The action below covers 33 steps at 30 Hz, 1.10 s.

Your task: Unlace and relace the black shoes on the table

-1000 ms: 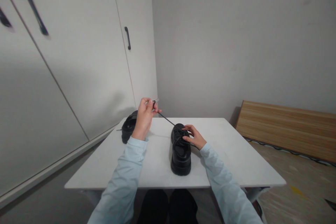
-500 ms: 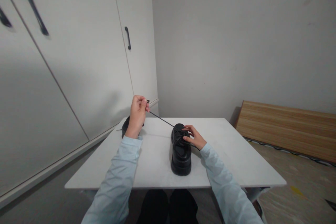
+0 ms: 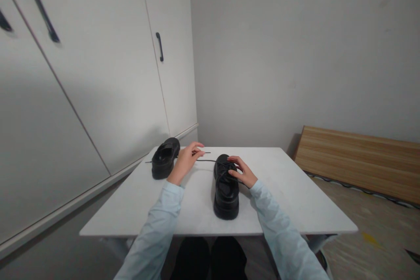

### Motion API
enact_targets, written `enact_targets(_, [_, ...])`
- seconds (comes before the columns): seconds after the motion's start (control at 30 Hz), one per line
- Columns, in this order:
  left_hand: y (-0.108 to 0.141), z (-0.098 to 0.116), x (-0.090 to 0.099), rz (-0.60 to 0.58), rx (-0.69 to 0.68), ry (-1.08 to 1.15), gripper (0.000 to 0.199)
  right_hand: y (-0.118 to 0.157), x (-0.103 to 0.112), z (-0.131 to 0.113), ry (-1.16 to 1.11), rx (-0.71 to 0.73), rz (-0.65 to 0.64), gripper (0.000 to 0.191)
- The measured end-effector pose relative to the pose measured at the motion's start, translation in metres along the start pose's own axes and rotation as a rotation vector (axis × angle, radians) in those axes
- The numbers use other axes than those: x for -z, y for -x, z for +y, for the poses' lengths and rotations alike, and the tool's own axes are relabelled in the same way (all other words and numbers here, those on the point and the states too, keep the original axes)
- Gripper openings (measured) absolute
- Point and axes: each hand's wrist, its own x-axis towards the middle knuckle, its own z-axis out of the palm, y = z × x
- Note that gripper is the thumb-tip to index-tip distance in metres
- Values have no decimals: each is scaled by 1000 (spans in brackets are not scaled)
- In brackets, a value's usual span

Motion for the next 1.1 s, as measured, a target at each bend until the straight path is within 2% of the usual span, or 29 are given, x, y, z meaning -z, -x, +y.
enact_targets(0.17, [11,-9,-21,-113,-54,-94,12,-1,-1,1,32,47,10,40])
enact_targets(0.33, [19,-12,-38,-129,-164,-170,11,-4,-3,-1,23,93,44,28])
enact_targets(0.57, [24,-12,-47,-148,-263,-284,6,-5,-5,-4,50,80,71,38])
enact_targets(0.9, [27,-16,-61,-181,-240,-261,6,-5,-6,-4,85,115,94,40])
enact_targets(1.1, [30,-23,-66,-122,-221,-153,11,-8,-10,1,131,93,120,35])
